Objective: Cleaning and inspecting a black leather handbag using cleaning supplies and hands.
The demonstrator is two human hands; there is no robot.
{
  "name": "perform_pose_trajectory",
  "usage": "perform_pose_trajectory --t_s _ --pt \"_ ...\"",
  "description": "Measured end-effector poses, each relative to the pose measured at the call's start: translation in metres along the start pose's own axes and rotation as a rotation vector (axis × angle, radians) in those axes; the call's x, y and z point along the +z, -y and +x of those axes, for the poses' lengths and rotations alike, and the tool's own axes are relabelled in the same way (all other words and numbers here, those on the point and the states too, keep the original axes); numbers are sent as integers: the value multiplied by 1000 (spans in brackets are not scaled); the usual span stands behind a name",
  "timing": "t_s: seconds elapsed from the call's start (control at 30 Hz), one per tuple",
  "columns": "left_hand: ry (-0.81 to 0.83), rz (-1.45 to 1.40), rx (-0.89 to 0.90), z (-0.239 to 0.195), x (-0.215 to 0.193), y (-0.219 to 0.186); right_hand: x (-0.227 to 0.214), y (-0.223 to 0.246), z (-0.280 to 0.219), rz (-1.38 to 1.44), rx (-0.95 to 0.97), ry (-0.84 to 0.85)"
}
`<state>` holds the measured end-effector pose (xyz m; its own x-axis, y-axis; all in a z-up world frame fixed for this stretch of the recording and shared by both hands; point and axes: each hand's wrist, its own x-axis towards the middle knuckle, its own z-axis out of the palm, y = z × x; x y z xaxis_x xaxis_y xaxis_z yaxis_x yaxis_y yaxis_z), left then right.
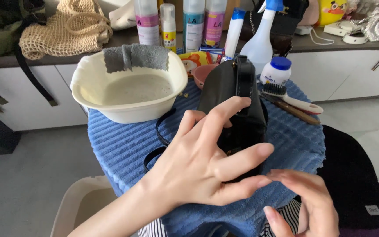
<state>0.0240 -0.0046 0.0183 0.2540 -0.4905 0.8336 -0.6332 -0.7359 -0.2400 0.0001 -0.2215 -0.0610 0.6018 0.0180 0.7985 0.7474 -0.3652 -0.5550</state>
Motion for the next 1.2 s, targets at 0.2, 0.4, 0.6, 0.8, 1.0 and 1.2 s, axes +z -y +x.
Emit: perform_pose_trajectory --t_s 0.2,0.4,0.6,0.8,1.0,1.2 --pt "127 136 31 -10 7 -5 2 16 -9 -3 89 -17" --pt "222 102 74 12 -7 -4 -2 -6 -12 43 -31 26" --pt "230 -95 111 11 -2 1 3 -47 -2 349 -45 162" --pt "23 -840 -51 -7 21 24 13 -50 9 274 -296 148" --pt "-104 -946 -14 -12 51 53 23 -54 34 124 -488 162" --pt "-322 -1133 -148 8 82 55 23 -71 63 85 -519 172"
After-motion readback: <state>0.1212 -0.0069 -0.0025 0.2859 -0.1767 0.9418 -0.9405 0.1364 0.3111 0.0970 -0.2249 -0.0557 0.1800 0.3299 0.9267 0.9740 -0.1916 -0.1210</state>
